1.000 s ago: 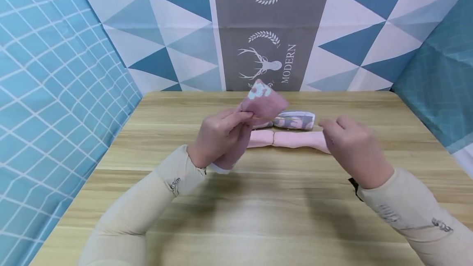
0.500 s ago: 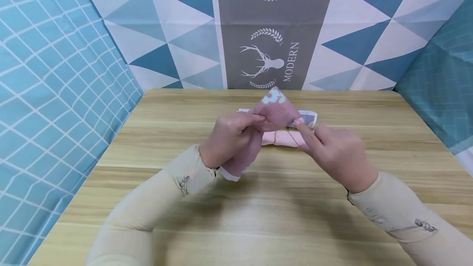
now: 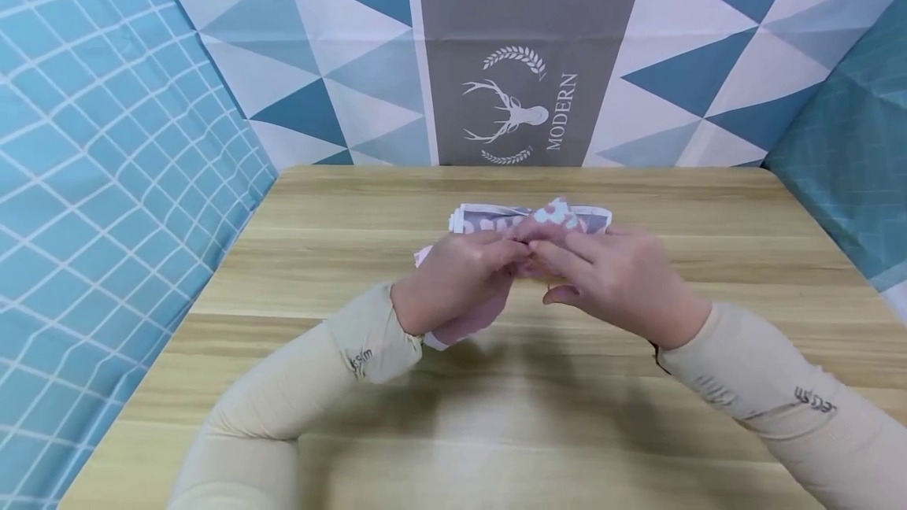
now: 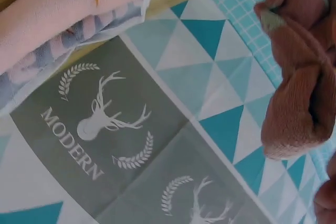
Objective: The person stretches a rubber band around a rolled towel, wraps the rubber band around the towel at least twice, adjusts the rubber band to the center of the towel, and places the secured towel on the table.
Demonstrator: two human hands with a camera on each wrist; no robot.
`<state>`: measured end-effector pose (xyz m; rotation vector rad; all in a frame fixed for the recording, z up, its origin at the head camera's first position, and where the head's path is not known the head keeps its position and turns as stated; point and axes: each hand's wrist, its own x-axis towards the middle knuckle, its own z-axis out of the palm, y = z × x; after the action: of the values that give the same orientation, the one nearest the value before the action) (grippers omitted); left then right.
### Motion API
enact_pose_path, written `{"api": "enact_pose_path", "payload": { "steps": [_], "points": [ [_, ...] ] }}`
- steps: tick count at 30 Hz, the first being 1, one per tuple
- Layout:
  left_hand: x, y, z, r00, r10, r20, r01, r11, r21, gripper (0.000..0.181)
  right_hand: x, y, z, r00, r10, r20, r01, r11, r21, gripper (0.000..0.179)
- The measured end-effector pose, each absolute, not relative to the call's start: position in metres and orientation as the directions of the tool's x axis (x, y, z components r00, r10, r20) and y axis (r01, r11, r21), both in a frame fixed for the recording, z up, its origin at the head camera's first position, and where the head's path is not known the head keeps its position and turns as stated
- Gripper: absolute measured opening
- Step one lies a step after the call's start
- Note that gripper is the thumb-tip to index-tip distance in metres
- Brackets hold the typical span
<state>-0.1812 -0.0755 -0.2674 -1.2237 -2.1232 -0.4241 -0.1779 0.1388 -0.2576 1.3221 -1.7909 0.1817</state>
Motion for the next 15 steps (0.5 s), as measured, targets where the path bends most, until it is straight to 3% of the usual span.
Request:
{"api": "enact_pose_path", "payload": {
  "steps": [5, 10, 15],
  "points": [
    [-0.184, -0.075, -0.265, -0.274, 0.709, 0.65, 0.902, 0.424, -0.083, 0.011, -0.188, 0.143, -0.254, -0.108, -0.71, 0.696, -0.882, 0.391, 0.262, 0.06],
    [-0.187, -0.079, -0.266, -0.21, 0.742, 0.637, 0.92, 0.37, -0.127, 0.025, -0.195, 0.143, -0.256, -0.125, -0.678, 0.724, -0.928, 0.338, 0.156, 0.054],
    [-0.182, -0.075, -0.266, -0.25, 0.769, 0.589, 0.908, 0.398, -0.134, 0.023, -0.197, 0.143, -0.259, -0.089, -0.686, 0.722, -0.925, 0.326, 0.196, 0.065]
  ]
}}
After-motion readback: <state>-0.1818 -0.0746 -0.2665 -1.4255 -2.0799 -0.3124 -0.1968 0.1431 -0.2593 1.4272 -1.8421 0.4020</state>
